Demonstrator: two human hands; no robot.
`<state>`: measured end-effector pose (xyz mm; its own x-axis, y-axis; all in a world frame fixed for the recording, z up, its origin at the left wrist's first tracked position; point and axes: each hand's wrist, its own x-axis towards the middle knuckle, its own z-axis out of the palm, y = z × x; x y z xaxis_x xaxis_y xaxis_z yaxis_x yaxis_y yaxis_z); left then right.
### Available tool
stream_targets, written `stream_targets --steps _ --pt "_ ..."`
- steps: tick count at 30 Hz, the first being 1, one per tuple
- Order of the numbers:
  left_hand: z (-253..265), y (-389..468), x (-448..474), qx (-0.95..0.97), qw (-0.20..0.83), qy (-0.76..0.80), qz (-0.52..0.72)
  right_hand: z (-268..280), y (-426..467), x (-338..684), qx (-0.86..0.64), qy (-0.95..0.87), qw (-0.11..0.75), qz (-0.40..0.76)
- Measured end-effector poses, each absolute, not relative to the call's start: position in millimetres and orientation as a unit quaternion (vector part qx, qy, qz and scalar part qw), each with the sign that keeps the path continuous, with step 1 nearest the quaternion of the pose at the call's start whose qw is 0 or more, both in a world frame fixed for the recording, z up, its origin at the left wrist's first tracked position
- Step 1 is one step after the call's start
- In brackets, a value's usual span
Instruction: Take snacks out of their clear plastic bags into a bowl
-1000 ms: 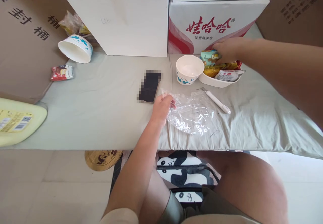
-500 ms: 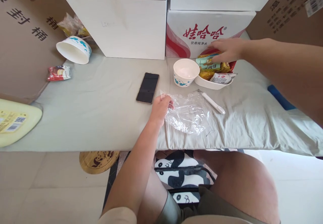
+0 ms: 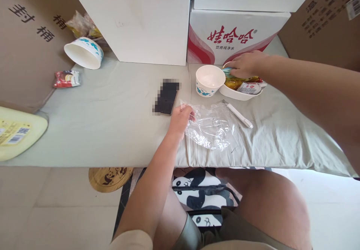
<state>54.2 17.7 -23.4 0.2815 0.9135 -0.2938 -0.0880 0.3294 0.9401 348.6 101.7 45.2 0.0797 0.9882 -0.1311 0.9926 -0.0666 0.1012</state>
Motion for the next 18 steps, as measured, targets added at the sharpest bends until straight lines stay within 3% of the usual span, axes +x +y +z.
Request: stream_targets --steps 3,7,10,13,16,18 --pt "-21.6 16.5 53.1 0.438 0.668 0.471 0.374 39.7 104.0 346.2 0.727 0.667 0.164 -0.018" --pt "-20.3 14.8 50.9 0.438 0.664 0.478 0.372 49.4 94.7 341.0 0.694 0.709 0.12 0.037" --pt "-21.2 14.9 49.9 0.439 0.663 0.484 0.365 68.9 67.3 327.4 0.679 0.729 0.002 0.088" --pt "-22.5 16.0 50.0 0.434 0.666 0.48 0.37 74.9 16.9 298.0 0.679 0.69 -0.206 0.142" --pt "-23.6 16.6 50.4 0.431 0.672 0.468 0.379 46.5 -43.7 261.7 0.655 0.669 -0.344 0.069" --pt "-24.8 16.4 49.4 0.431 0.674 0.463 0.381 13.2 -77.7 241.1 0.637 0.694 -0.331 -0.047"
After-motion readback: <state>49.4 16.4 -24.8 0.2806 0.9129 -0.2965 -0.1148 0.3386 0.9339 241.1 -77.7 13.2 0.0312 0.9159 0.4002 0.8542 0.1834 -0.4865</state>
